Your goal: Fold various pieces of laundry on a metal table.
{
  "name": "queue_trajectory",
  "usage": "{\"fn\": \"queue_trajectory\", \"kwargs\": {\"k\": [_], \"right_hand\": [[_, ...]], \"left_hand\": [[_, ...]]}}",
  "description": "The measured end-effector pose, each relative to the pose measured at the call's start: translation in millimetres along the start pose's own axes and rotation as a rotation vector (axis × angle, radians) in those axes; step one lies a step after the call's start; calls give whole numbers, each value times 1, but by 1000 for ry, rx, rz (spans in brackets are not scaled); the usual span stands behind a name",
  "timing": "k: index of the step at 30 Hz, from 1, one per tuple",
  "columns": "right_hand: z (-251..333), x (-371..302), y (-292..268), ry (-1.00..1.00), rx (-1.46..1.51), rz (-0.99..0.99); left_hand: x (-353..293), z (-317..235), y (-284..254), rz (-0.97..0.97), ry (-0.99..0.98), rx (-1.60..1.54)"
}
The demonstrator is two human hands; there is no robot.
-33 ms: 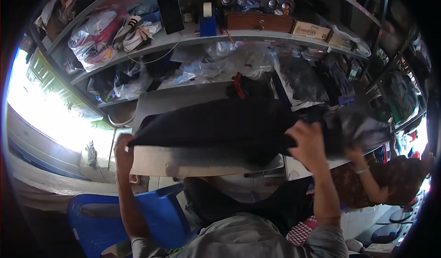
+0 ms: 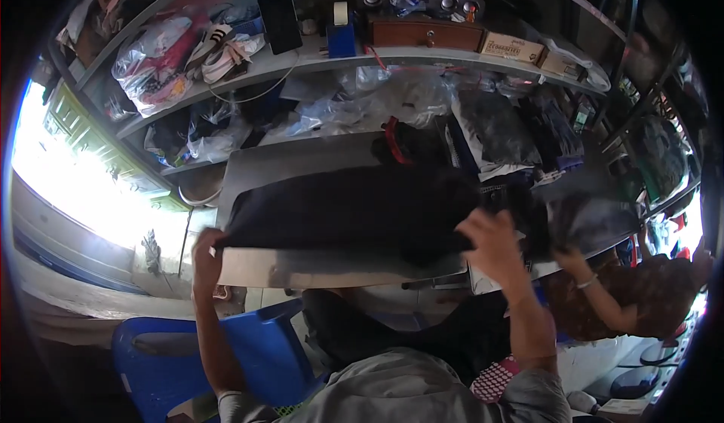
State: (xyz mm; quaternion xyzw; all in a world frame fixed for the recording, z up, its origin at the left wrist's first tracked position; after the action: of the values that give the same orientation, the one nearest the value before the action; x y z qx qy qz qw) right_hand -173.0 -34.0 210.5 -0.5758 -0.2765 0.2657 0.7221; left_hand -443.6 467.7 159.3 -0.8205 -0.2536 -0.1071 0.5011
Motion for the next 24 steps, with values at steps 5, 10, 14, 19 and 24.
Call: {"fn": "queue_trajectory", "kwargs": {"k": [5,10,14,19,24], "right_hand": [[55,-3,153,-118,260,277],[97,50,203,-262,218,-22],[4,71,201,-23,46,-134],[-42,1,169,343,615,316],[-27,-41,177,87,222,212]], "left_hand": [[-50,5,86,439,-97,120],[-20,14,170,336,-155,246],[-33,67,177,287,-302,495],[-22,44,185,260,-226,579],[0,-175,284,545,464,101]]}}
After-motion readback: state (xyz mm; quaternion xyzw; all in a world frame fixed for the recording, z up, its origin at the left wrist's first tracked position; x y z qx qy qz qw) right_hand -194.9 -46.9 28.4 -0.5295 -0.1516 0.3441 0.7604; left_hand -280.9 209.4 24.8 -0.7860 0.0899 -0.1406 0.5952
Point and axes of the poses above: each hand's wrist, its own x-axis towards the middle knuckle, its own y-axis out of the palm, z = x × y, the point moved 10 cm from there along x, towards the middle knuckle, and after that the axes turned 5 degrees about y, right-handed, at the moved point
